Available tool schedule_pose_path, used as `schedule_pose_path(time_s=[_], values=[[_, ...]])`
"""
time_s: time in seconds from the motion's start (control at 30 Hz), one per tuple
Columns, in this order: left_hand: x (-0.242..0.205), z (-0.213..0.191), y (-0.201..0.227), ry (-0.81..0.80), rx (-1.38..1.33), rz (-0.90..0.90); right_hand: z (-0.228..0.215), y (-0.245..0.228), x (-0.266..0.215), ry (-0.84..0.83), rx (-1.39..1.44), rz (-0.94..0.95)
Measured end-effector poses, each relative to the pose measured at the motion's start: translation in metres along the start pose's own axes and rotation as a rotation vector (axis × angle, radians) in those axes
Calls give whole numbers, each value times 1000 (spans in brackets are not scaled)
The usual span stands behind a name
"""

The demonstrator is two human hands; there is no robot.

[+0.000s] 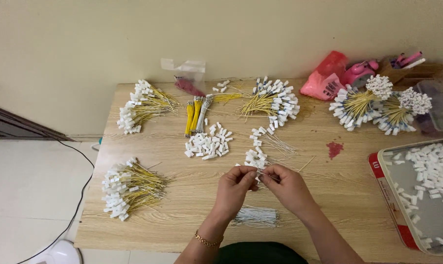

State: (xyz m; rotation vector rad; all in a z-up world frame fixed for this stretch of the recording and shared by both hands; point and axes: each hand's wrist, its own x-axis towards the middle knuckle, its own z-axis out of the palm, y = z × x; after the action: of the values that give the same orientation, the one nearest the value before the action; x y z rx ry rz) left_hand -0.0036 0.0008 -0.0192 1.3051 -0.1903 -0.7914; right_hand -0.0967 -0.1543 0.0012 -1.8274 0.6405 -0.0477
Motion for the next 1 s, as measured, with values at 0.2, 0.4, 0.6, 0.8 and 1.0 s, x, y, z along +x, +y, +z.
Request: schedule_pose_path(time_s=[0.2, 0.4, 0.6, 0.8, 1.0], values=[[-3, 0, 3, -23, -37, 46, -4, -37, -13, -7, -114, 51], [-5, 3, 5, -19, 4, 51, 3, 8, -2, -21, 172, -123], [-7, 6, 6, -29, 23, 47, 1, 5, -2, -19, 242, -68], [1, -4, -6, -2, -175, -101, -8, -12, -9, 27, 122, -5], [4, -9, -6, -40, -321, -89, -13, -27, -12, 5, 11, 11]])
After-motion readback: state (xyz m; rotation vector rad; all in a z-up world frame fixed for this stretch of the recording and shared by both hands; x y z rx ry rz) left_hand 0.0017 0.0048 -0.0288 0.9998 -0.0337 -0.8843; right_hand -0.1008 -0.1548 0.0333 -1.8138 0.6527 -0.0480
